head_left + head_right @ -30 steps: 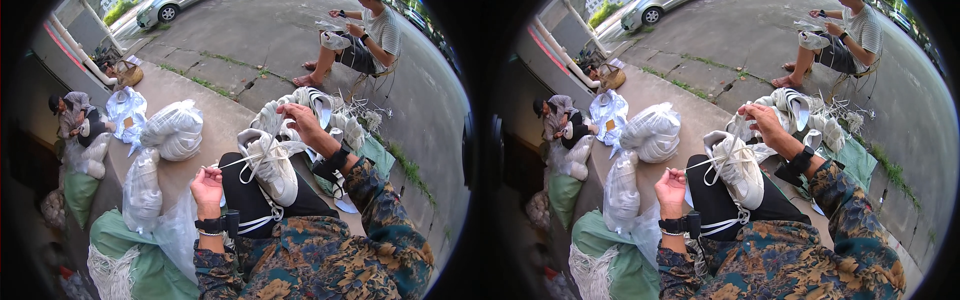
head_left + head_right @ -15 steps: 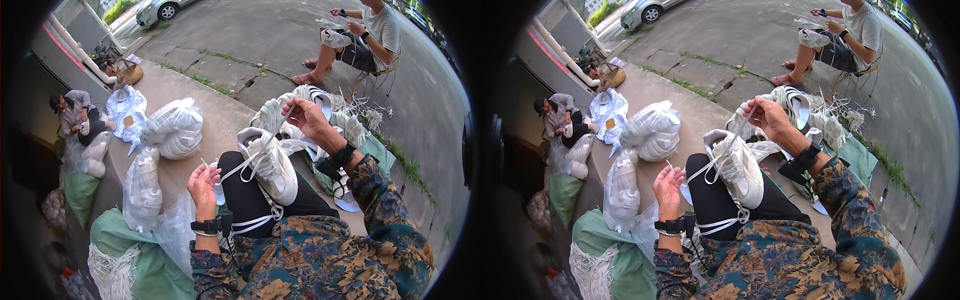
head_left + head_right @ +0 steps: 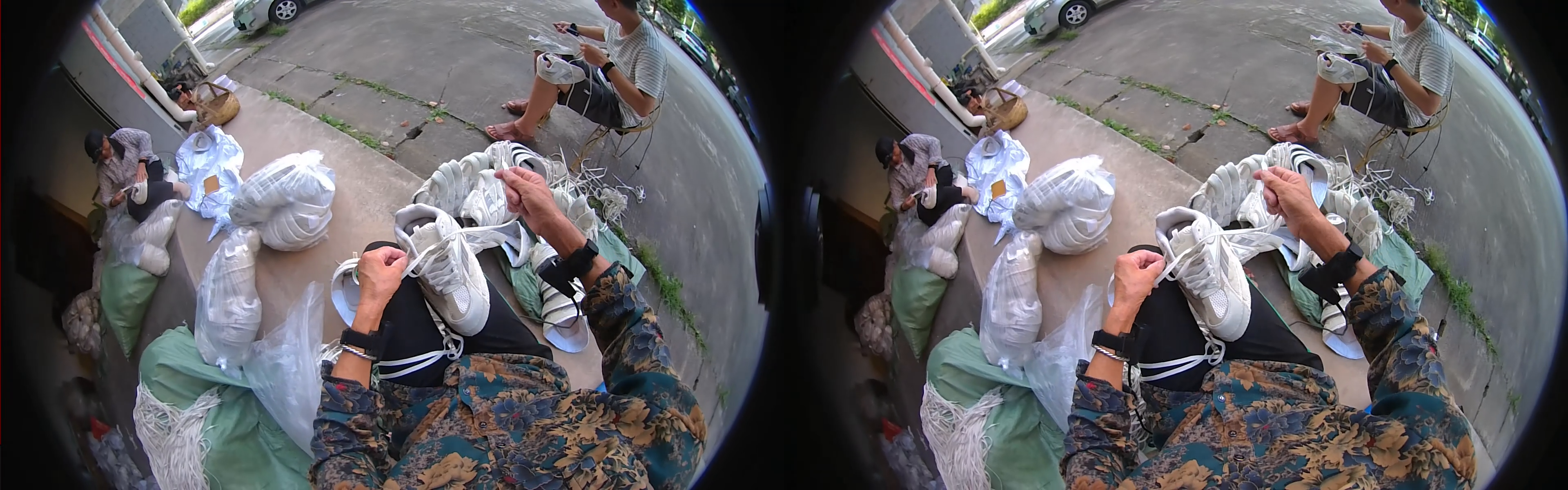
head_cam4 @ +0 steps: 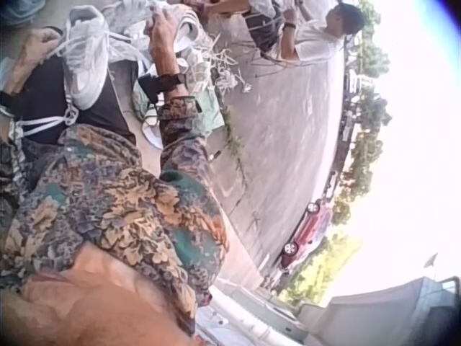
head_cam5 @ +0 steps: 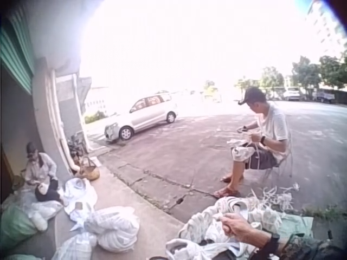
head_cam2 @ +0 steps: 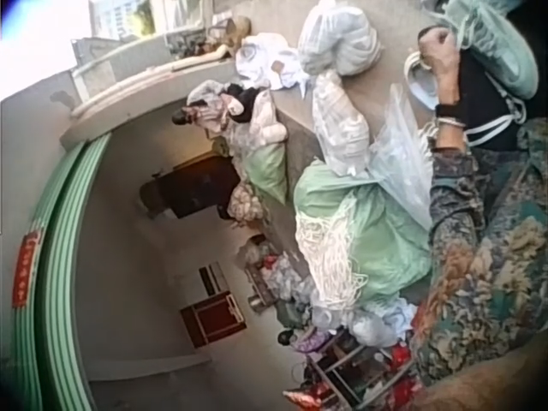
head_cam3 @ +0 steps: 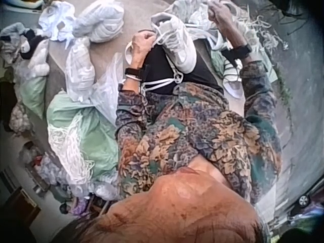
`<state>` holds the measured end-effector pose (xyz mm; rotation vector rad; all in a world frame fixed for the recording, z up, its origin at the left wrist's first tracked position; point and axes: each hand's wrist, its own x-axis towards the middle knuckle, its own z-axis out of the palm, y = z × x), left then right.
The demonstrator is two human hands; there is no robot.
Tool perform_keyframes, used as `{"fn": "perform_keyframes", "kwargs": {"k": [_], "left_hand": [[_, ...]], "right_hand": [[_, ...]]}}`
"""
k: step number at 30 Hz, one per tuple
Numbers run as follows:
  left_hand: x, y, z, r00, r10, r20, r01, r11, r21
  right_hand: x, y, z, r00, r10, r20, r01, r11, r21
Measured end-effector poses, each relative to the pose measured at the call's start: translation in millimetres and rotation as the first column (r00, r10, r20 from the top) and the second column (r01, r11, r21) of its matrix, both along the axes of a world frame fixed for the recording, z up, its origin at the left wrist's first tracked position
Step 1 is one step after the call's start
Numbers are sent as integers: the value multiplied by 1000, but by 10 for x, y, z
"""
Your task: Lacing white sneakers while sitting outdoors among piles of shoes.
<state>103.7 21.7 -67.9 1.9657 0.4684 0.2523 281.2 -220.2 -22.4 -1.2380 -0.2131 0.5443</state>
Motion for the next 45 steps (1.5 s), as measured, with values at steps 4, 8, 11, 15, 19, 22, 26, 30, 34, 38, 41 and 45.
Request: {"fn": "perform_keyframes", "kwargs": {"k": [4,8,11,15,19,22,26,30,34,38,41,45], "left_hand": [[7,14,-24,999,2,38,-3,999,41],[22,8,-11,1000,22,-1,-22,991,132],[41,-19,51,996,62,-68,-48,980,192],[100,-101,182,998,29,-49,-5,898,440],[169,-222,250,999,39,-9,-23,740,672],[144,-179,234,999,1,-51,27,843,537],[82,-40,150,1000,-2,8,-1,938,346],[126,-93,87,999,35,5,-33,891,454],[111,-82,148,998,50,26,-55,955,293],[-2,75,238,977,148,150,-180,957,227],[-16,110,302,962,168,217,-207,964,170],[45,-124,412,970,85,227,-112,988,109]], "right_hand": [[-226,308,-77,964,207,170,-161,955,-248],[-348,605,-119,747,301,593,-51,915,-401],[-400,830,-167,492,322,809,26,923,-383],[-556,1022,-291,208,515,831,112,832,-544],[-600,1065,-401,235,524,819,134,817,-561],[-588,1041,-455,363,485,796,50,843,-536],[-563,1041,-485,355,464,811,45,859,-511],[-571,1066,-462,354,523,775,32,822,-569],[-566,981,-336,342,500,795,10,844,-536],[-302,661,-66,354,306,884,99,928,-360],[-33,305,111,598,283,750,109,898,-426],[-54,107,133,796,289,532,-59,912,-407]]}}
